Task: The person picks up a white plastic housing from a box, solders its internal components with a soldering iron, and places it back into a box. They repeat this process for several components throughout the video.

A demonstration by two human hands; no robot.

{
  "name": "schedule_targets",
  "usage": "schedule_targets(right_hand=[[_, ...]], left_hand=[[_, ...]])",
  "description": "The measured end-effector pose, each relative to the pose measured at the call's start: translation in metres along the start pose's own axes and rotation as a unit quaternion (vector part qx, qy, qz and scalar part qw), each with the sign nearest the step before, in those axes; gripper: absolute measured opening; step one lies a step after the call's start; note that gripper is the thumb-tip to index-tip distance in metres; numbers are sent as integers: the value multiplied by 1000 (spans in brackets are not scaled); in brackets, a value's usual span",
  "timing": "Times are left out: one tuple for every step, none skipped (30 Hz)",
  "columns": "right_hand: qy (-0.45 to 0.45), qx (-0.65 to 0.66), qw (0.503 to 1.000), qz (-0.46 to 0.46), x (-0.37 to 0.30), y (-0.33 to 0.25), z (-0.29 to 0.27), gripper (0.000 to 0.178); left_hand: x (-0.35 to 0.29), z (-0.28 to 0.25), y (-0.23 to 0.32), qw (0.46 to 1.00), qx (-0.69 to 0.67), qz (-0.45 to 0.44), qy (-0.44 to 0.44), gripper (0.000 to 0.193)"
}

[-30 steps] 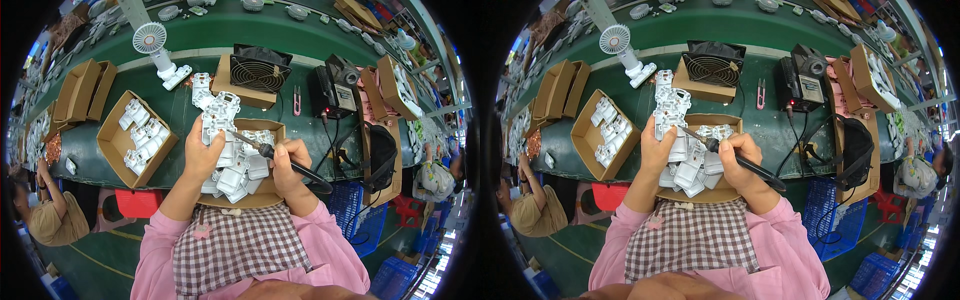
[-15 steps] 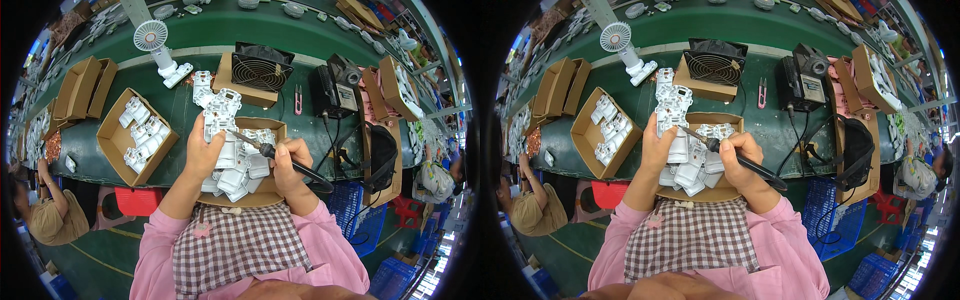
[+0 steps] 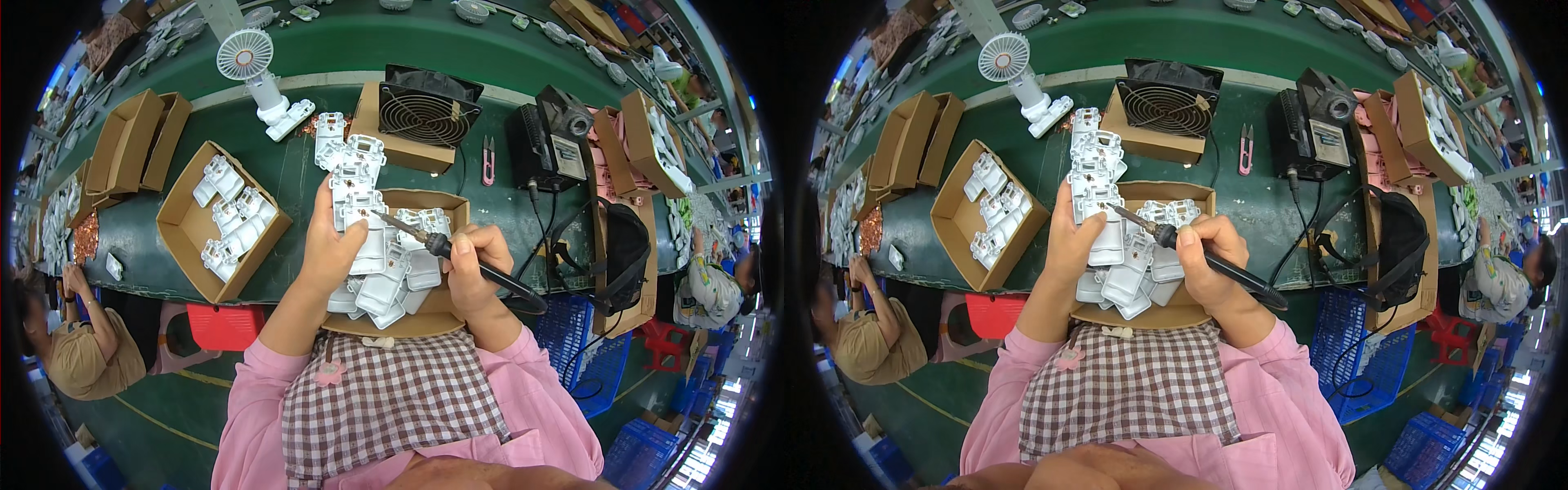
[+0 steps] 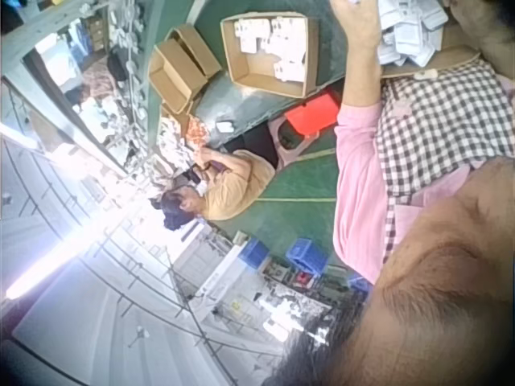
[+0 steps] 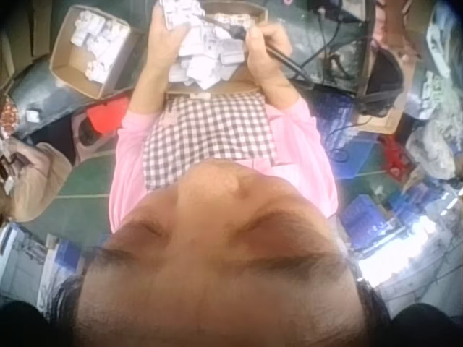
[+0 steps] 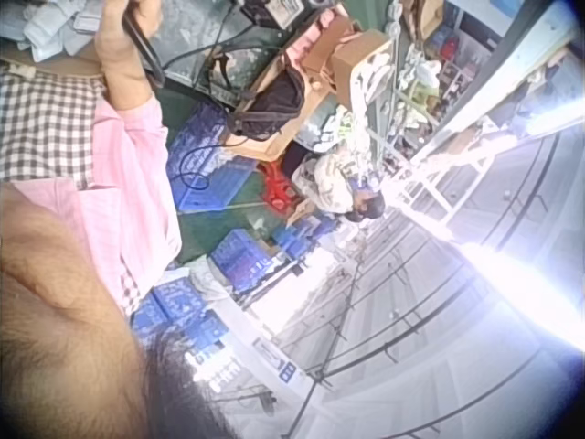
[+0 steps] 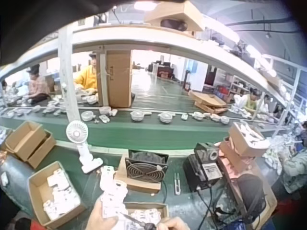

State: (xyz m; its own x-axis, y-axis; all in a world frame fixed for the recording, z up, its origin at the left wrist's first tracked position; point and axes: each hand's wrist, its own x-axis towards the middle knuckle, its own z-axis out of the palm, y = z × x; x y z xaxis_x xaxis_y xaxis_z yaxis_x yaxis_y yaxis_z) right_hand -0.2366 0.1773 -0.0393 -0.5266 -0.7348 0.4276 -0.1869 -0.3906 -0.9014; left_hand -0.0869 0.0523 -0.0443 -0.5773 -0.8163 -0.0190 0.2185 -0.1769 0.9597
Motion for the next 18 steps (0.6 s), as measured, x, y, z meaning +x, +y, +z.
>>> schedule_targets(right_hand=[[13, 12, 1000, 14, 0, 0, 1, 15], [27, 25, 999, 27, 0, 0, 2, 15], [26, 25, 999, 27, 0, -1, 2, 15], [23, 20, 999, 30, 0, -1, 2, 15], [20, 14, 999, 33, 1, -1, 2, 15], [20, 14, 999, 33, 1, -1, 3, 15], [19, 15, 999, 38, 1, -1, 3, 16], [19, 15, 999, 42, 1, -2, 3, 16], [18, 15, 999, 42, 1, -2, 3, 16], [18, 11, 999, 44, 1, -3, 3, 16], [18, 7, 999, 45, 1, -3, 4, 16], [18, 7, 999, 45, 2, -3, 4, 16], [16, 8, 999, 46, 2, -3, 4, 16], [14, 9, 999, 46, 3, -3, 5, 16], [14, 9, 999, 46, 3, -4, 5, 16], [13, 10, 999, 46, 3, -4, 6, 16], [13, 11, 999, 46, 4, -5, 6, 16], [13, 11, 999, 46, 4, -4, 6, 16]], left_hand=[[0, 1, 0, 998, 49, 36, 14, 64], [-1, 2, 0, 998, 49, 36, 15, 64], [-2, 4, 0, 997, 49, 50, 13, 66], [-2, 5, 0, 997, 49, 64, 11, 67], [-2, 4, 0, 997, 49, 63, 11, 67], [-1, 4, -1, 995, 66, 71, 9, 68], [-2, 3, -1, 993, 82, 79, 8, 69], [-2, 3, -1, 993, 82, 79, 8, 69], [-2, 4, -1, 991, 94, 91, 10, 68], [-3, 4, -1, 989, 106, 103, 12, 68], [-3, 4, -1, 989, 106, 103, 12, 68], [-3, 4, -1, 988, 113, 104, 12, 68], [-3, 4, 0, 987, 120, 105, 11, 68], [-3, 4, -1, 987, 119, 105, 12, 68], [-3, 4, -1, 987, 121, 109, 11, 69], [-3, 3, -2, 986, 123, 114, 10, 69], [-2, 3, -2, 986, 123, 114, 10, 69], [-2, 3, -1, 986, 125, 114, 9, 69]])
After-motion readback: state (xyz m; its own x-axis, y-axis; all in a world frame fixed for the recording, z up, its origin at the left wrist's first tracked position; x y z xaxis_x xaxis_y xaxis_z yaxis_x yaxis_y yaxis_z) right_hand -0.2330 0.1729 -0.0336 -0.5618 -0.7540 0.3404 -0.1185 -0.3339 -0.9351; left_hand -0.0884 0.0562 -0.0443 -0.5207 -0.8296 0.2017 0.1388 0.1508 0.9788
